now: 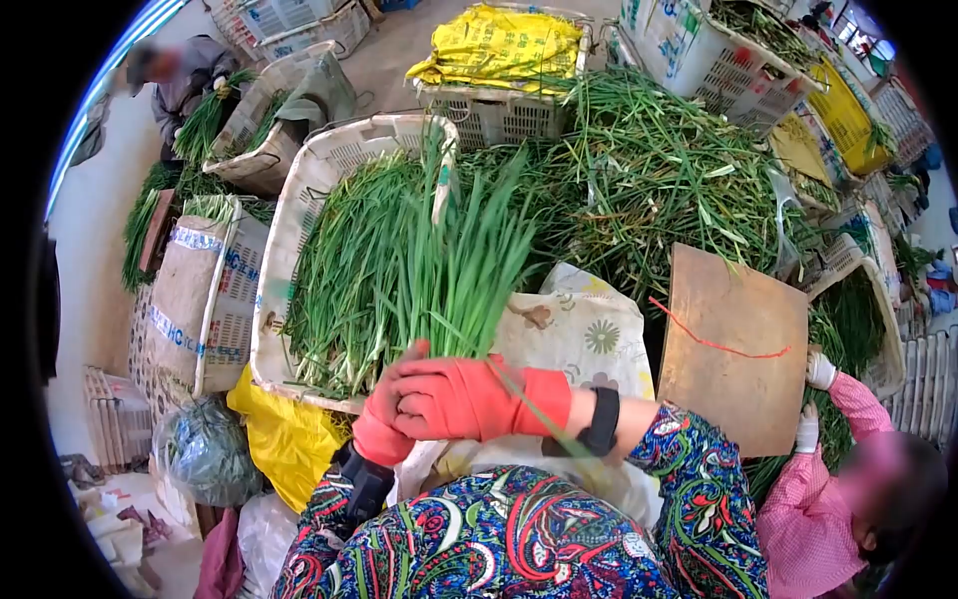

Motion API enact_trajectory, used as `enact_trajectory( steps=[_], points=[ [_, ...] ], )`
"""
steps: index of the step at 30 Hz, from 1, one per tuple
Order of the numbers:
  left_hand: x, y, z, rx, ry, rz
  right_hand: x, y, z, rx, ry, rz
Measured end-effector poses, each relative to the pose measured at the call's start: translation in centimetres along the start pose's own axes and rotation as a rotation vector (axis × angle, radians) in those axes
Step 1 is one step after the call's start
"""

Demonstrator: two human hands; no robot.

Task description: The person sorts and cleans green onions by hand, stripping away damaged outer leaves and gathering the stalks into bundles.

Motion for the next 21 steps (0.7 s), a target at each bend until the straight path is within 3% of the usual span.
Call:
enact_trajectory(
  steps=[2, 4, 7, 11, 12, 15, 16, 17, 18, 19, 21],
  points=[
    [0.5, -1.4, -0.4, -0.393, 0.133, 0.266, 1.2, 0.2, -0.7, -0.155, 0.193, -0.043],
    [-0.5, 2.4, -1.7, -0.041, 0.000, 0.208, 1.7, 0.2, -1.3, -0.202, 0.252, -0.021],
    [0.1, 3.5, -2.7, 0.092, 0.052, 0.024, 2.3, 1.1, -1.4, -0.196, 0.241, 0.016],
    [1.4, 4.0, -2.2, -0.238, -0.015, 0.275, 2.9, 1.7, -1.8, -0.261, 0.288, 0.010],
    [1.3, 1.6, -2.2, -0.069, -0.020, 0.238, 3.1, 1.7, -1.9, -0.278, 0.301, 0.007],
    [1.8, 5.0, -0.8, -0.592, 0.113, 0.499, 1.7, -1.4, -1.6, -0.592, 0.609, -0.579],
    [2.0, 4.9, -0.6, -0.587, 0.197, 0.455, 2.0, -3.4, -1.1, -0.636, 0.627, -0.212],
    [1.7, 2.1, -0.5, -0.265, 0.082, 0.473, 1.8, -4.4, 0.2, -0.622, 0.825, -0.102],
    [1.2, 0.6, -0.5, -0.269, 0.077, 0.417, 1.5, -5.5, 1.4, -0.626, 1.019, 0.021],
    [0.9, 0.3, -0.7, -0.274, 0.068, 0.359, 0.8, -6.3, 2.5, -0.368, 1.132, 0.032],
    [0.9, 1.6, -0.7, -0.382, 0.132, 0.347, 1.5, -4.7, 4.3, -0.016, 1.055, 0.063]
  ],
)
Point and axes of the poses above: each hand's wrist, its own x-axis away from the middle knuckle, its own y-axis out of the palm, z = x × y, the point moved 3 cm from there along -x, towards the middle knuckle, and after that the axes turned 14 degrees about y, right-handed, at the moved point
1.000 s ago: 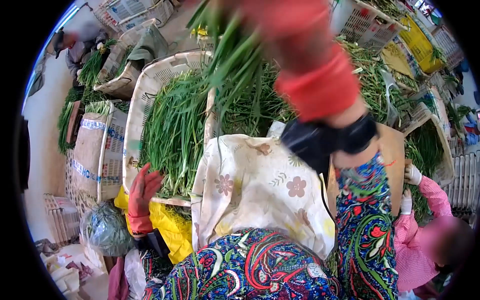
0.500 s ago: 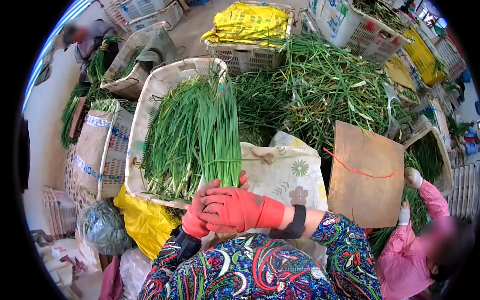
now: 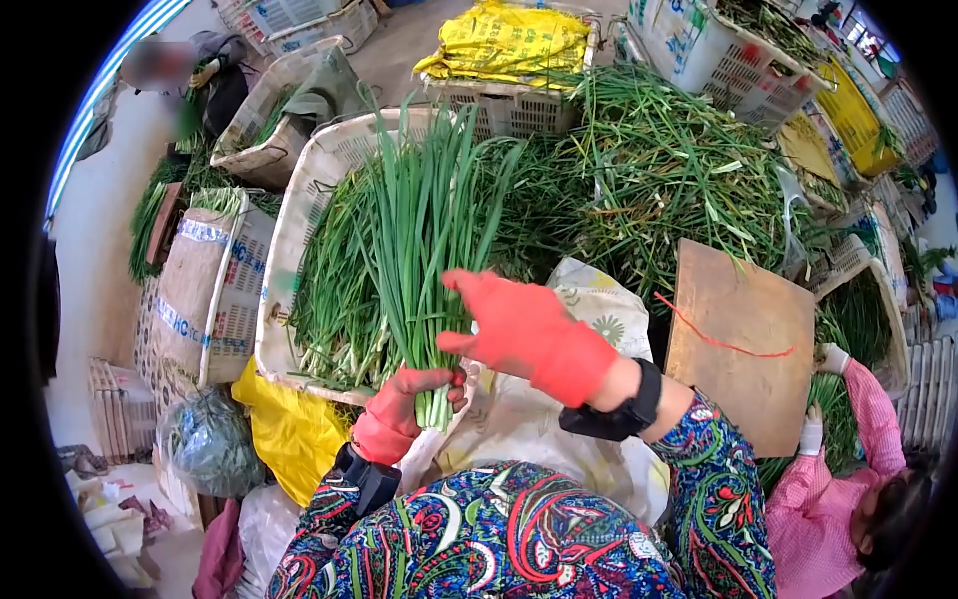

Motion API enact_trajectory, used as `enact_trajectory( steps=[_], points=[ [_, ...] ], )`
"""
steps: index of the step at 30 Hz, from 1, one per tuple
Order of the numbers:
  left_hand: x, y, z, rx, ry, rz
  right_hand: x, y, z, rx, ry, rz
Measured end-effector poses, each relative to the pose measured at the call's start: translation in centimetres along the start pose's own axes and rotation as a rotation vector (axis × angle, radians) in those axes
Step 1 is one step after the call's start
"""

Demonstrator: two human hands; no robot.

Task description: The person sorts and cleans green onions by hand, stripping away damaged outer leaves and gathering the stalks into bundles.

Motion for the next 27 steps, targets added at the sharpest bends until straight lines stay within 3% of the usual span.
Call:
enact_trajectory(
  steps=[3, 6, 10, 12, 13, 14, 16, 18, 19, 20, 21, 23, 24, 25, 26, 27],
  points=[
    [0.1, 0.4, 0.4, -0.149, 0.064, -0.029, -0.6, 3.4, 1.5, 0.387, 0.025, -0.409],
    [0.0, 0.0, 0.9, -0.299, 0.108, -0.019, -0.5, 2.8, 1.6, 0.363, -0.288, -0.360],
    [-0.6, -1.1, 2.1, -0.457, 0.106, 0.059, -1.7, -1.3, 2.3, 0.527, -0.455, -0.257],
    [-1.3, -2.1, 3.2, -0.495, 0.083, 0.064, -3.8, -4.3, 3.0, 0.762, -0.389, -0.294],
    [-1.8, -3.0, 3.4, -0.495, 0.087, 0.078, -5.5, -6.4, 4.6, 0.756, -0.406, -0.130],
    [-2.1, -3.2, 4.0, -0.504, 0.103, 0.092, -7.9, -9.0, 5.9, 0.883, -0.086, -0.226],
    [-2.5, -2.9, 5.6, -0.582, 0.142, 0.132, -10.6, -13.9, 12.7, 0.703, -0.028, 0.461],
    [-3.9, -3.1, 7.1, -0.647, 0.235, 0.079, -8.4, -13.5, 13.0, 0.703, 0.397, 0.393],
    [-5.0, -4.2, 7.7, -0.710, 0.278, 0.063, -6.8, -11.2, 12.0, 0.489, 0.496, 0.093],
    [-6.1, -5.4, 8.2, -0.777, 0.320, 0.044, -6.5, -7.5, 11.5, 0.424, 0.470, -0.401],
    [-7.4, -7.0, 8.7, -1.049, 0.363, 0.094, -4.3, -2.4, 13.3, -0.136, 0.565, -0.641],
    [-6.9, -4.9, 9.7, -1.525, 0.568, 0.252, 0.1, 4.2, 11.4, -0.794, 0.551, -0.955],
    [-6.4, -3.1, 10.2, -1.753, 0.677, 0.340, 0.6, 6.5, 8.1, -0.866, 0.476, -1.062],
    [-5.1, -1.0, 11.0, -1.805, 0.540, 0.356, 0.9, 8.3, 6.0, -0.497, 0.420, -1.083],
    [-4.6, -0.8, 11.4, -1.897, 0.620, 0.346, 1.0, 9.7, 4.1, -0.139, 0.360, -1.086],
    [-4.1, -0.3, 12.1, -2.106, 0.564, 0.399, 0.9, 8.5, 0.3, -0.137, 0.134, -1.025]
  ],
)
Point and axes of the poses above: each hand's wrist, its own x-axis away from the middle knuckle, its own y-axis out of the palm, z = x × y, the point moved 3 cm from there along -x, towards the middle knuckle, and after that the axes turned 14 degrees about y, right-handed, at the moved point
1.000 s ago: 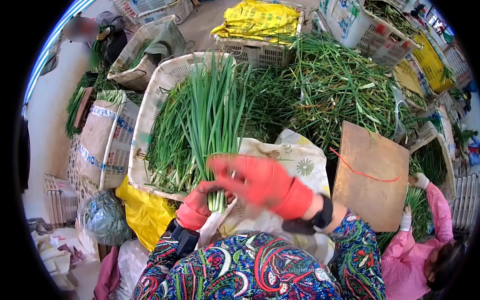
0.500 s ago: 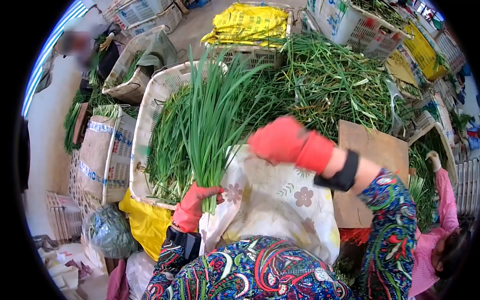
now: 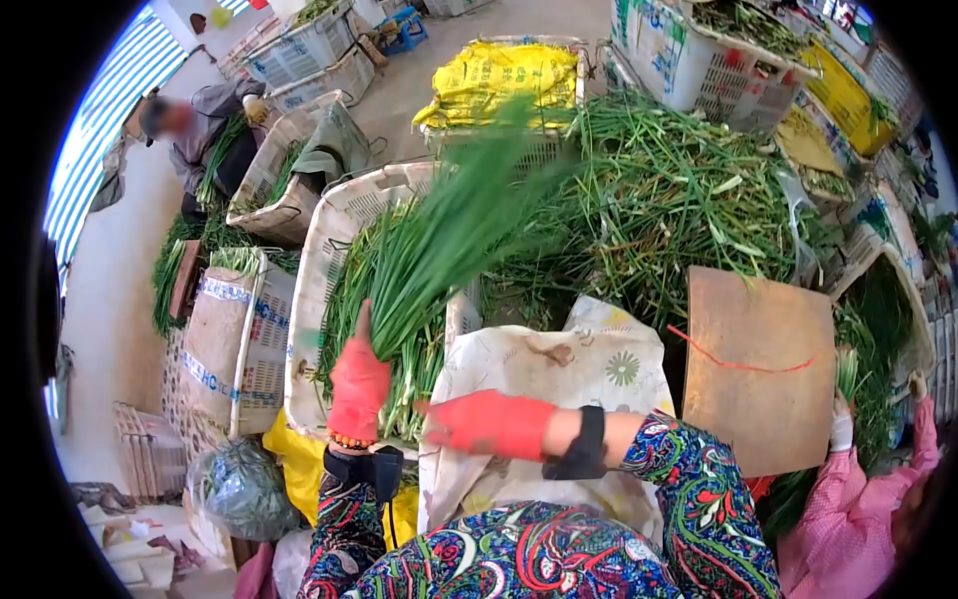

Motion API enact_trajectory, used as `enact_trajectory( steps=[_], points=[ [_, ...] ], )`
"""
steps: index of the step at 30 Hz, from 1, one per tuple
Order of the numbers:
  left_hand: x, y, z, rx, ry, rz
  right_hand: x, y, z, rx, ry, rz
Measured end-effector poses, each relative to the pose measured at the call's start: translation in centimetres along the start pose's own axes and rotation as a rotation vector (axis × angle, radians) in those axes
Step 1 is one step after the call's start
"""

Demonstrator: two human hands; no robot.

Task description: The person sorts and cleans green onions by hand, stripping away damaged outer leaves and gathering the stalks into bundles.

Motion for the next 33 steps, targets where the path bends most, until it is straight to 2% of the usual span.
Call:
enact_trajectory(
  steps=[1, 3, 5, 8, 10, 11, 13, 15, 19, 20, 24, 26, 27, 29, 31, 33],
  points=[
    [0.0, -1.1, 0.1, -0.204, 0.004, -0.037, 1.1, -0.2, -3.3, 0.106, -0.185, 0.061],
    [0.6, -2.1, -0.8, -0.322, 0.097, -0.006, 0.5, -0.6, -7.1, 0.325, -0.818, 0.657],
    [2.2, -2.5, -2.8, -0.369, 0.115, -0.033, 0.6, -2.3, -10.1, 0.521, -0.754, 0.895],
    [3.0, -2.5, -4.2, -0.429, 0.177, -0.060, -2.5, -4.6, -10.1, 0.581, -0.604, 0.944],
    [3.6, -4.5, -2.0, -0.538, 0.405, 0.006, -2.6, -5.7, -9.2, 0.610, -0.494, 0.865],
    [4.3, -5.4, -2.0, -0.519, 0.436, 0.062, -2.9, -5.8, -9.1, 0.629, -0.457, 0.815],
    [6.5, -6.5, -2.3, -0.478, 0.491, 0.166, -2.7, -5.3, -8.1, 0.579, -0.447, 0.810],
    [7.6, -7.5, -1.5, -0.408, 0.462, 0.222, -2.5, -5.3, -7.7, 0.581, -0.400, 0.787],
    [8.0, -8.5, -0.8, -0.339, 0.519, 0.442, -2.7, -6.2, -8.0, 0.479, -0.369, 0.629],
    [7.8, -9.0, -0.6, -0.308, 0.527, 0.478, -1.9, -6.6, -8.2, 0.522, -0.424, 0.732],
    [6.2, -7.6, 0.7, -0.024, 0.553, 0.539, 4.6, -8.1, -8.6, 0.889, -0.370, 1.015],
    [5.1, -7.1, 2.5, 0.075, 0.557, 0.523, 9.3, -9.1, -8.0, 0.931, -0.194, 0.988],
    [4.3, -5.9, 1.8, 0.261, 0.471, 0.493, 11.5, -9.4, -7.1, 0.951, -0.117, 0.968],
    [2.9, -2.7, -0.9, 0.615, 0.284, 0.406, 17.2, -10.4, -3.6, 0.930, 0.065, 1.167],
    [2.9, -0.3, -2.7, 0.831, 0.182, 0.341, 23.9, -11.0, -0.5, 0.721, 0.442, 1.305],
    [3.0, 1.7, -3.1, 0.860, 0.155, 0.341, 30.0, -9.5, 3.8, 0.585, 0.833, 1.535]
  ],
)
Point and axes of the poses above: each hand's wrist, its own x-axis away from the middle knuckle, its own y-axis out of the palm, z = x × y, the point moved 3 cm from there along -x, towards the middle knuckle, and after that the axes turned 14 degrees about y, right-handed, at the moved point
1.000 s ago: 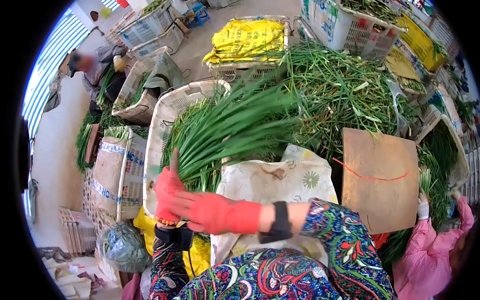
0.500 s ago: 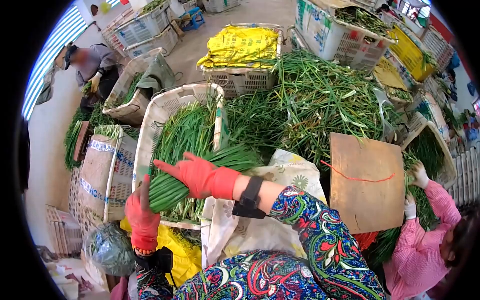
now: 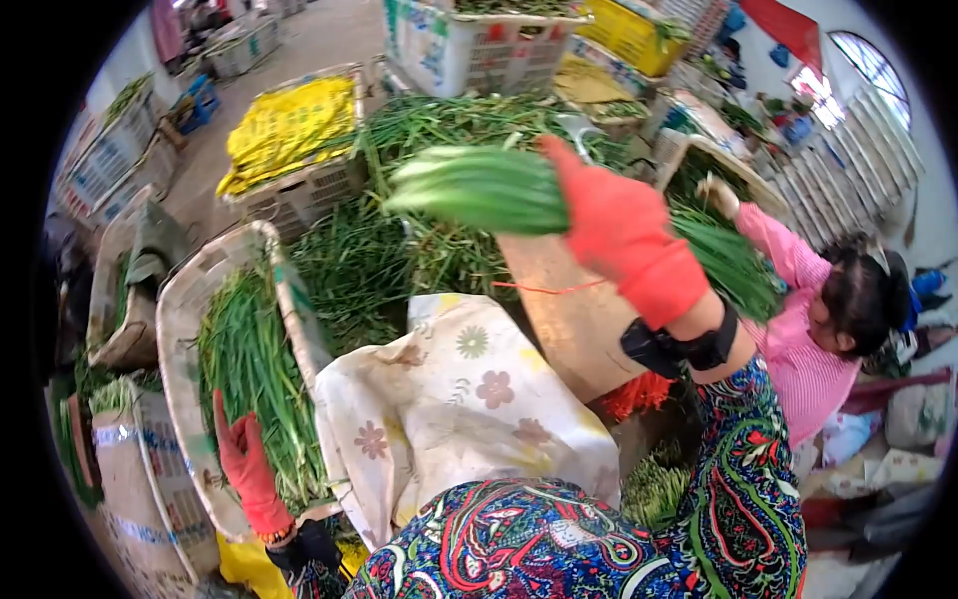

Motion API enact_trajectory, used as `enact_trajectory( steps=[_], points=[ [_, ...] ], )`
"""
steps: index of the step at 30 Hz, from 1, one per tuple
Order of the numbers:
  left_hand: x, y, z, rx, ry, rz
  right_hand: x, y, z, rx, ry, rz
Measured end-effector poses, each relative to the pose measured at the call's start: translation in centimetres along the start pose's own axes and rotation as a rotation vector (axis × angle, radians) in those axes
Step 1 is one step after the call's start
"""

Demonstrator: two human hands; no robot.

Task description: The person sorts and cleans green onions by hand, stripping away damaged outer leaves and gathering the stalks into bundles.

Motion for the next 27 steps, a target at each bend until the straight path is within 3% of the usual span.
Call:
enact_trajectory(
  steps=[5, 10, 13, 16, 18, 20, 21, 22, 25, 27],
  points=[
    [0.6, 1.6, -0.9, 0.009, -0.076, -0.064, 2.8, 5.5, 15.1, 0.212, 0.666, -0.202],
    [-0.4, 3.4, 1.2, -0.085, -0.071, -0.149, 4.5, 16.2, 22.3, 0.047, 0.883, -0.332],
    [-0.9, 4.6, 3.1, -0.220, -0.016, -0.264, 5.4, 22.0, 21.9, -0.150, 0.957, -0.442],
    [-2.1, 4.8, 7.3, -0.219, 0.279, -0.262, 6.6, 25.6, 20.8, 0.004, 0.964, -0.260],
    [-4.5, 2.1, 7.8, -0.292, 0.250, -0.347, 7.2, 25.8, 21.3, -0.128, 0.934, -0.321],
    [-4.7, 4.0, 16.2, -0.300, 0.190, -0.229, 6.9, 24.2, 21.7, -0.147, 0.926, -0.362],
    [-5.0, 3.7, 17.1, -0.306, 0.204, -0.218, 6.7, 23.4, 21.1, -0.112, 0.936, -0.388],
    [-5.0, 3.2, 17.1, -0.313, 0.221, -0.207, 6.4, 22.6, 20.7, -0.081, 0.948, -0.413],
    [-5.3, 1.1, 15.4, -0.347, 0.387, -0.321, 5.6, 19.8, 19.0, 0.020, 0.754, -0.222],
    [-4.9, -0.1, 14.5, -0.337, 0.406, -0.335, 3.8, 18.2, 17.1, -0.049, 0.576, -0.247]
  ],
)
Point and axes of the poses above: each hand's wrist, its own x-axis away from the middle knuckle, its own y-axis out of the palm, z = x × y, the point moved 3 cm from there along -x, towards the middle knuckle, and after that the axes turned 14 degrees about y, right-handed, at the moved point
